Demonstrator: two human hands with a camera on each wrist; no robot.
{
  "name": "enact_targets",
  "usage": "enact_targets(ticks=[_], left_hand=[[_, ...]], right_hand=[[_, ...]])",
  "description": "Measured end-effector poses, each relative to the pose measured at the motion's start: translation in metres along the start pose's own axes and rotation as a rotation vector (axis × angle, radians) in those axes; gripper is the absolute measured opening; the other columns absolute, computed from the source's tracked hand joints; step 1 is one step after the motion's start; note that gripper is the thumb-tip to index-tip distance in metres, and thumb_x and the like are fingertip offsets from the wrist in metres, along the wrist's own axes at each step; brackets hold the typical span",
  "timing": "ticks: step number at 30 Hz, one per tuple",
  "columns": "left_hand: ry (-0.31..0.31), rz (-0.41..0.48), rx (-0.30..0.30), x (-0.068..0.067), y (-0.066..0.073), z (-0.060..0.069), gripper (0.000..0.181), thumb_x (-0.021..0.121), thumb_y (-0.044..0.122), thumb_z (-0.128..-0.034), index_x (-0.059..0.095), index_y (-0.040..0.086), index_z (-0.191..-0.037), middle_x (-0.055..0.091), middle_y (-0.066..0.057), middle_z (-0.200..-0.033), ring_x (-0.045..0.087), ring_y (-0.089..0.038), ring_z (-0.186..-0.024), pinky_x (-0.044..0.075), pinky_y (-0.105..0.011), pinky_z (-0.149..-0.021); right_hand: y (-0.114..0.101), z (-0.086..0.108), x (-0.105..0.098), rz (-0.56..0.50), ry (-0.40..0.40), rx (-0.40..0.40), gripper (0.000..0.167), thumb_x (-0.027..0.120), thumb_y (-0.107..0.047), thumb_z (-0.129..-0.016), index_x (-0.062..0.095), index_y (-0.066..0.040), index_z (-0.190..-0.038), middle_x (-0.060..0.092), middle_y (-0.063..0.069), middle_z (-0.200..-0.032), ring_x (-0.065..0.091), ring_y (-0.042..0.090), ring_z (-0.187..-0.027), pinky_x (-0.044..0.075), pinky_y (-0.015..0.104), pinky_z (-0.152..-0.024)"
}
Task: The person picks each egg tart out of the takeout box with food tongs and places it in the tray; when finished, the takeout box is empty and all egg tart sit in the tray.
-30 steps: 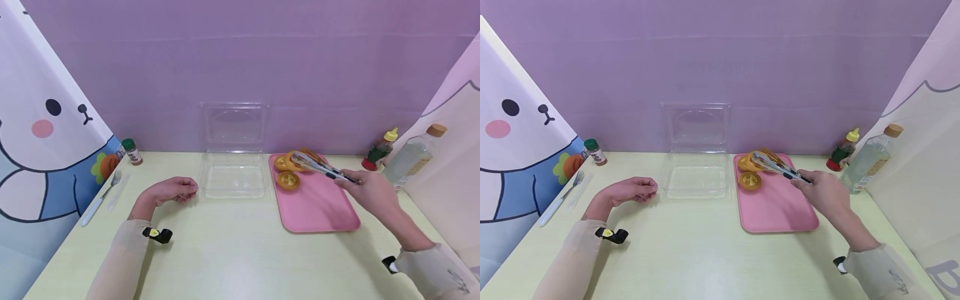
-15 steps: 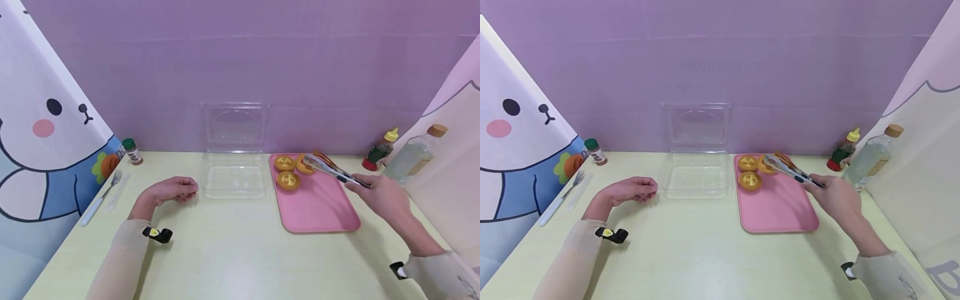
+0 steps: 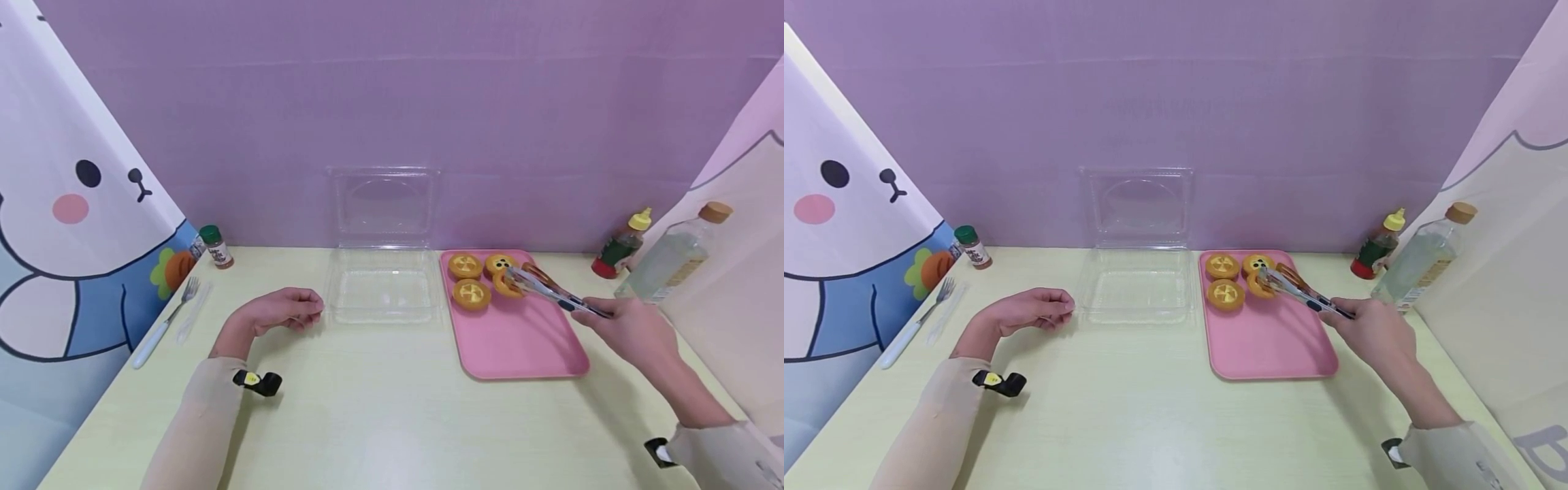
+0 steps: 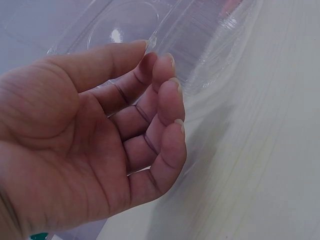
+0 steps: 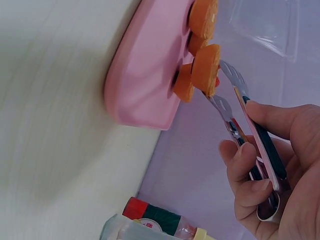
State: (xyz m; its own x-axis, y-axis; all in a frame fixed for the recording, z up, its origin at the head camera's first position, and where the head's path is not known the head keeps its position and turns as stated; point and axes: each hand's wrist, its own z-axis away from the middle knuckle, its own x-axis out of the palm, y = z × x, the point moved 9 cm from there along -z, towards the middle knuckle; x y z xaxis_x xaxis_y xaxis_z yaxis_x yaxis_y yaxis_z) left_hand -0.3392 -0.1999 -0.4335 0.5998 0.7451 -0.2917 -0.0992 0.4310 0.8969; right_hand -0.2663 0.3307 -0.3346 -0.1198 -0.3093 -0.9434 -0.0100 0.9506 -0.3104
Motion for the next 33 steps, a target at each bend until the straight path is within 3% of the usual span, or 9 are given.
enact_targets(ticks=[14,23,33], left_hand=[[0.005,0.003,-0.004,0.0,0.0,0.001,0.032,0.055,0.024,-0.1034,0.054,-0.006,-0.115,0.059,-0.004,-0.096,0.057,-0.019,-0.087,0.05,-0.033,-0.079],[0.008,0.005,-0.012,-0.001,-0.001,0.0,0.033,0.056,0.026,-0.1034,0.054,-0.006,-0.114,0.059,-0.005,-0.096,0.056,-0.02,-0.087,0.05,-0.033,-0.079],[0.008,0.002,-0.014,-0.002,-0.001,-0.001,0.033,0.055,0.026,-0.1036,0.054,-0.005,-0.115,0.06,-0.004,-0.096,0.057,-0.019,-0.087,0.05,-0.033,-0.079]], right_hand=[[0.006,-0.001,0.015,-0.013,-0.09,0.035,0.062,0.064,-0.056,-0.092,0.066,-0.006,-0.129,0.051,0.003,-0.065,0.041,0.019,-0.062,0.029,0.032,-0.047],[0.007,-0.003,0.019,-0.021,-0.119,0.031,0.065,0.062,-0.058,-0.092,0.067,-0.005,-0.128,0.059,0.001,-0.067,0.042,0.018,-0.064,0.03,0.032,-0.048],[0.01,-0.002,0.022,-0.034,-0.148,0.041,0.066,0.064,-0.056,-0.092,0.064,-0.003,-0.131,0.055,-0.001,-0.062,0.044,0.017,-0.06,0.031,0.03,-0.047]])
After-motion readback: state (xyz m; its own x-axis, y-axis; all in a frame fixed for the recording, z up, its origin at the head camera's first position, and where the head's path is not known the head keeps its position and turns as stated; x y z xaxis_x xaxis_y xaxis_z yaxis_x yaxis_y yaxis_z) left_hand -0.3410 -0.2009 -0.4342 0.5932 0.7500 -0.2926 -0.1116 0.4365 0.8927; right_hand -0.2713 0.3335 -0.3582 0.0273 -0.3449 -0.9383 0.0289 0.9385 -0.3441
